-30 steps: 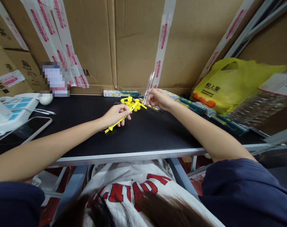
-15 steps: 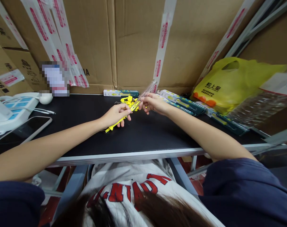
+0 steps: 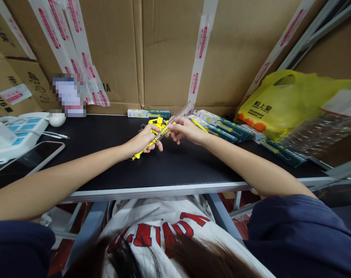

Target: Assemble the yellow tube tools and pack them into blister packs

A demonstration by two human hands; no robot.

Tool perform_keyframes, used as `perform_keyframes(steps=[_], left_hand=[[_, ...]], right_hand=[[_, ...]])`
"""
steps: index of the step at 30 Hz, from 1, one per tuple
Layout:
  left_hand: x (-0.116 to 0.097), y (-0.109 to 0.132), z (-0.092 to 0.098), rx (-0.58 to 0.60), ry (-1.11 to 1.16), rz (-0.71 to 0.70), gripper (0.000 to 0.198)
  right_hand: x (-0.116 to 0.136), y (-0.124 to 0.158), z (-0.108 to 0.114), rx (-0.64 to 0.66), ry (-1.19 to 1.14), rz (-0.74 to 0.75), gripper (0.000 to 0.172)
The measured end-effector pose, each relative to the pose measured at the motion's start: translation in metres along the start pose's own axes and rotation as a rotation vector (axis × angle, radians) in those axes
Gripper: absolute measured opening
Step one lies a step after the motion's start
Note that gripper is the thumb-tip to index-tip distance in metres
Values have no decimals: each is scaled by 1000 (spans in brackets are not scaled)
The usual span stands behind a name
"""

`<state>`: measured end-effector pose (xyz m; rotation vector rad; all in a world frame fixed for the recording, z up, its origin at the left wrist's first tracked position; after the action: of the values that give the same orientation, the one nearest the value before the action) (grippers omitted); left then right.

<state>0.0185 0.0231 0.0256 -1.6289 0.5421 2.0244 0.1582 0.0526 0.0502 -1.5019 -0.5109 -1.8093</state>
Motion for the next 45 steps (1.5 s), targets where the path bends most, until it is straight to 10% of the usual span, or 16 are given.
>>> perform_keyframes(steps=[16,30,45], left_hand=[[-12,1,4,-7,39,-310,76],[-2,0,8,-85,46,-120,48],[3,-3,12,-82,-10,-108,44]], right_hand=[[-4,-1,4,-3,-127,27,26],[-1,6,-23,104,-180,24,30],[32,10,25,-124,-104,119,35]])
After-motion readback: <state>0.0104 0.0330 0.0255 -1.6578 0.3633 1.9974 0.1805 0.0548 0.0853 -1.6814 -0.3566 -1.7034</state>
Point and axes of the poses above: each hand's wrist, its own y-axis away from the middle knuckle, its own z-axis out of the back of the hand, x = y × z, the point moved 6 cm from there along -y, towards the middle knuckle, and after that the axes turned 11 degrees about x, right-handed, at the moved point
